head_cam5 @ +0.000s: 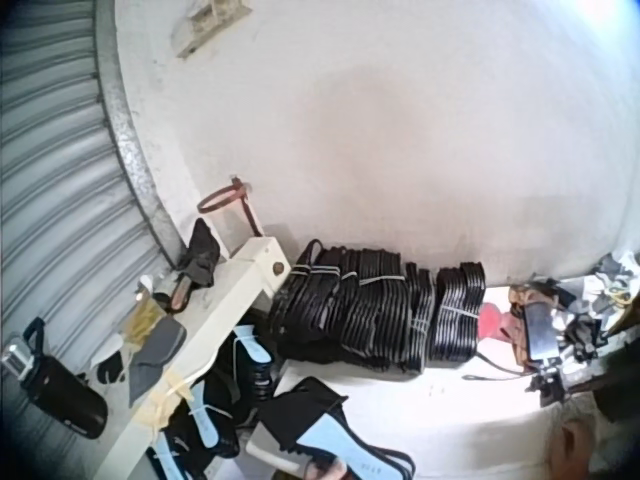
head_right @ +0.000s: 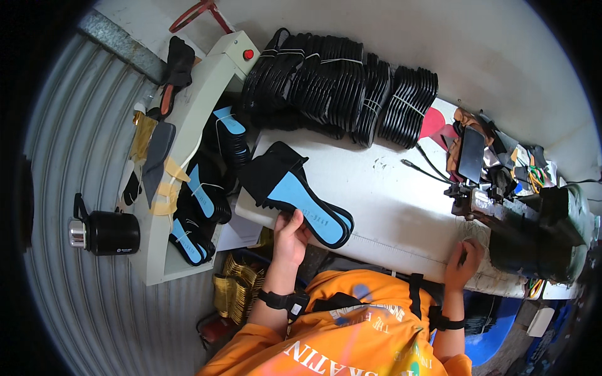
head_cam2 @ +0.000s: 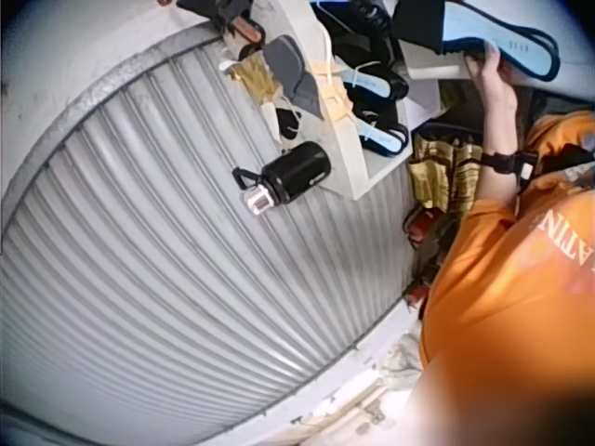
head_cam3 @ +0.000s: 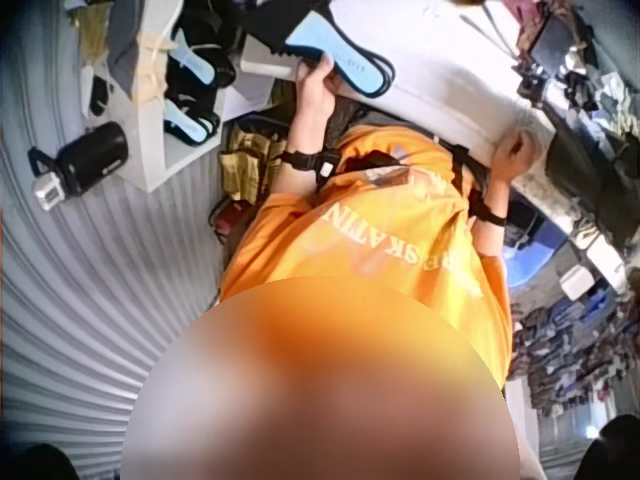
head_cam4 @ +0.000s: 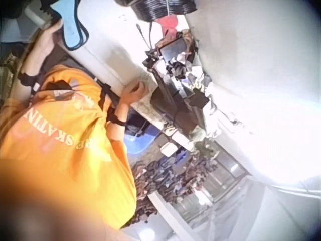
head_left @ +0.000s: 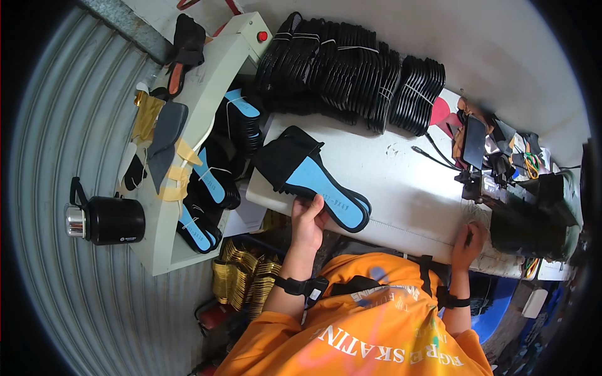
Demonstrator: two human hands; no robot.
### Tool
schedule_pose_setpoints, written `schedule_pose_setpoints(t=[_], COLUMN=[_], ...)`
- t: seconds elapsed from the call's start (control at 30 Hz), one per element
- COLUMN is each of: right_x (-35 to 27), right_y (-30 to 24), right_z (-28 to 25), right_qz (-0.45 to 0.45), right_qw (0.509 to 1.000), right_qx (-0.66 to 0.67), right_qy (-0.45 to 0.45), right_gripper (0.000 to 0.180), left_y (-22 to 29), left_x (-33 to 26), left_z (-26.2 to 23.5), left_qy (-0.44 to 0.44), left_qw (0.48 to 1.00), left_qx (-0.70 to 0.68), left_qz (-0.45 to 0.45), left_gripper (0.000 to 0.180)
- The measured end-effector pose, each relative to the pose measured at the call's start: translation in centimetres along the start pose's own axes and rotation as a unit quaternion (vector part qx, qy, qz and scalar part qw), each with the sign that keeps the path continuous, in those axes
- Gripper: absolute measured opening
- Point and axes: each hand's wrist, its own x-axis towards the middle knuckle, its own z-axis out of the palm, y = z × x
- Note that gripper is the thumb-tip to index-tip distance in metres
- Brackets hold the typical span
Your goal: The recorder is seen assembling shoe soles by placing them into a machine, adjusting them, and then stacking the completed components.
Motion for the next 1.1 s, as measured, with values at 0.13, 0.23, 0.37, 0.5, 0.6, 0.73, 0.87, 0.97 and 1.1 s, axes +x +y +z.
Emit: schedule_pose_setpoints(t=[0.13,0.23,0.37,0.5,0.6,0.73,0.87,0.97,1.1], right_x=[-0.8,-0.4,0.4,0.7,0.4,0.5,0.5,0.3,0.1], right_y=[1.1,0.7,0.6,0.5,0.6,0.3,0.4,0.3,0.4], right_z=[-0.2,-0.1,0.0,0.3,0.0,-0.1,0.0,-0.2,-0.2], right_qz=[-0.021,-0.028,-0.024,-0.040,-0.047,-0.051,-0.045,-0.045,-0.032], right_qw=[0.998,0.993,0.991,0.991,0.989,0.989,0.990,0.990,0.992], right_qx=[-0.051,-0.114,-0.129,-0.128,-0.138,-0.138,-0.136,-0.132,-0.122], right_qy=[0.033,0.021,-0.001,-0.012,-0.018,-0.001,0.003,0.013,0.013], right_gripper=[0.018,0.027,0.036,0.041,0.041,0.041,0.040,0.038,0.035], left_y=[0.3,0.2,0.0,0.2,0.4,1.0,1.9,2.1,2.1], left_x=[0.0,0.0,0.3,0.2,0.0,0.9,0.8,1.1,1.4], left_z=[0.0,-0.1,-0.4,0.1,0.3,-1.3,-0.6,-0.6,0.7], left_qy=[-0.030,-0.047,-0.031,-0.007,-0.003,-0.039,-0.059,-0.093,-0.113], left_qw=[0.999,0.999,0.999,1.000,1.000,0.997,0.995,0.984,0.953], left_qx=[-0.008,-0.002,-0.006,0.014,0.020,0.055,0.074,0.147,0.278], left_qz=[-0.005,0.001,-0.008,-0.010,-0.008,-0.035,-0.028,-0.038,0.030], left_gripper=[0.032,0.030,0.029,0.028,0.028,0.030,0.042,0.050,0.050])
